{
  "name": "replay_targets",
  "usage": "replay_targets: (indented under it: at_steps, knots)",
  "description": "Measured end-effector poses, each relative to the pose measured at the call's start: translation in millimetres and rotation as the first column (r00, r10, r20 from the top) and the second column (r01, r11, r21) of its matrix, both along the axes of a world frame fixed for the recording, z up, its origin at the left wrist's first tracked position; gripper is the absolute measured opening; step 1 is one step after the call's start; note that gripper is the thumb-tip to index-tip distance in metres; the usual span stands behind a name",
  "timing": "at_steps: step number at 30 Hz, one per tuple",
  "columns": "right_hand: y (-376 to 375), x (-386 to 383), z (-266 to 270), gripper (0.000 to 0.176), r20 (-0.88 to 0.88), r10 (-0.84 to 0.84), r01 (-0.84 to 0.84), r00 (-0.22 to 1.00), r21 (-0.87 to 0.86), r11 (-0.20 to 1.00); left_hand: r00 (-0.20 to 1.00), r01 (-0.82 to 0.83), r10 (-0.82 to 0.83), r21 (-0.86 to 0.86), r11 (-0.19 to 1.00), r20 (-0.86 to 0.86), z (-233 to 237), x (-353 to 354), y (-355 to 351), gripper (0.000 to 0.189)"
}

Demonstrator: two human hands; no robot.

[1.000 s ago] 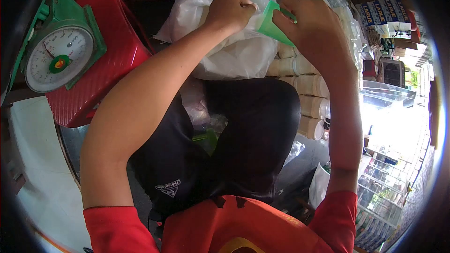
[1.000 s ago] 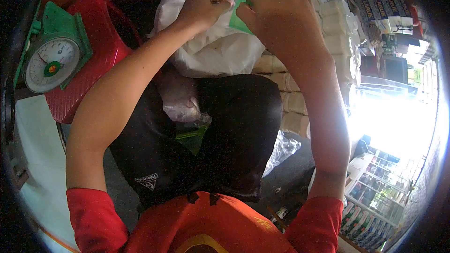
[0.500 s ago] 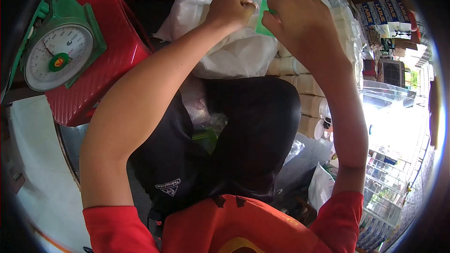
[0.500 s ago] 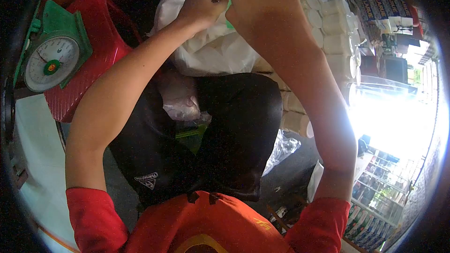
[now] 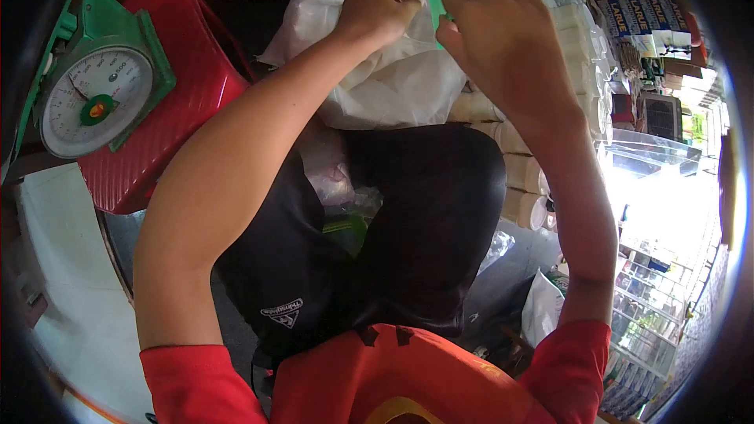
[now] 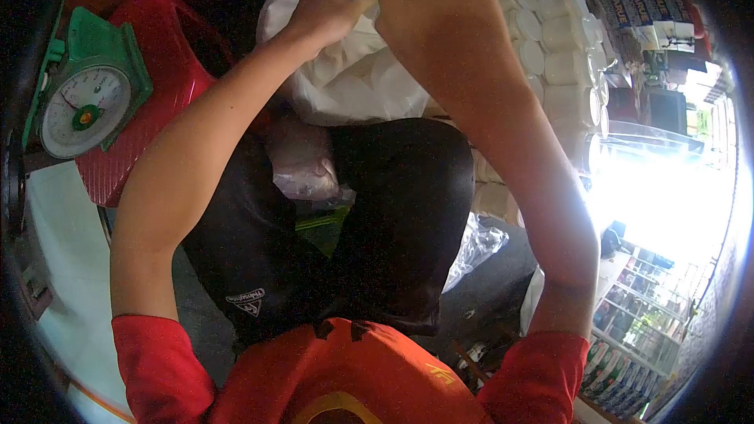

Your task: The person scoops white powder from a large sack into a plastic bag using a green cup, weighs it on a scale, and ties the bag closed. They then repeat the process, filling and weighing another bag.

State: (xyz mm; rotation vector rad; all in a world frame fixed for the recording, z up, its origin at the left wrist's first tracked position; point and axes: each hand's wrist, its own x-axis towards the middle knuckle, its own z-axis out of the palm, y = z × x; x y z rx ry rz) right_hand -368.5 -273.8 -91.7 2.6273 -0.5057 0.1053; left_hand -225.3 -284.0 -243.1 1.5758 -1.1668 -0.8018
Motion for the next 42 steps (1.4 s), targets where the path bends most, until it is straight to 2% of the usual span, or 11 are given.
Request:
replay_targets:
  at_steps: [3, 5, 11, 16, 18, 22, 24, 25, 31, 40, 42]
  knots:
    - [-6.4, -17.6, 3.6, 0.020, 0.162, -0.069, 0.046, 0.984, 0.145, 0.988, 1.000, 0.004, -0.004, -0.013, 1.000, -0.024, -4.7, 6.4, -4.1, 0.028]
    - [-15.3, -36.6, 1.1, 0.026, 0.299, -0.345, 0.190, 0.890, 0.445, 0.875, 0.998, 0.024, -0.024, 0.001, 1.000, -0.052, -8.1, 13.1, -5.8, 0.028]
    - [-36.3, -76.9, -55.1, 0.021, 0.239, -0.491, 0.226, 0.838, 0.667, 0.710, 0.969, -0.075, 0.052, -0.084, 0.994, -0.242, -5.5, 34.3, -5.2, 0.030]
    - [-81.1, -45.6, -163.0, 0.016, 0.146, 0.032, -0.083, 0.989, 0.355, 0.931, 0.964, -0.032, 0.019, -0.044, 0.998, -0.264, 13.4, 51.7, 4.3, 0.034]
    - [-99.5, -16.6, -206.6, 0.023, -0.110, 0.084, -0.045, 0.990, 0.313, 0.949, 0.913, -0.026, 0.006, -0.041, 0.999, -0.409, 18.5, 54.8, 6.9, 0.031]
    - [-148.7, 25.2, -362.1, 0.020, -0.196, 0.028, -0.009, 0.980, 0.098, 0.995, 0.947, -0.090, 0.098, 0.041, 0.995, -0.306, 43.4, 39.3, 15.8, 0.028]
    - [-176.9, 55.4, -451.7, 0.023, 0.239, -0.463, 0.377, 0.853, 0.332, 0.865, 0.946, -0.092, 0.100, 0.040, 0.995, -0.308, 52.1, 37.8, 17.8, 0.028]
    - [-185.2, 62.5, -468.9, 0.023, 0.245, -0.464, 0.372, 0.852, 0.342, 0.863, 0.939, -0.099, 0.110, 0.050, 0.994, -0.324, 52.5, 38.9, 18.0, 0.029]
    - [-141.5, 76.0, -504.6, 0.026, 0.126, -0.396, 0.213, 0.910, 0.677, 0.704, 0.919, -0.136, 0.176, 0.136, 0.981, -0.353, 54.9, 37.2, 12.4, 0.027]
    - [-114.1, 32.8, -441.2, 0.031, 0.098, -0.233, 0.002, 0.967, 0.918, 0.396, 0.940, -0.092, 0.108, 0.064, 0.994, -0.325, 46.7, 40.6, 13.8, 0.026]
    - [-120.1, 17.7, -426.6, 0.033, -0.149, -0.366, 0.258, 0.919, 0.927, 0.270, 0.934, -0.091, 0.100, 0.042, 0.995, -0.343, 46.4, 39.8, 13.3, 0.026]
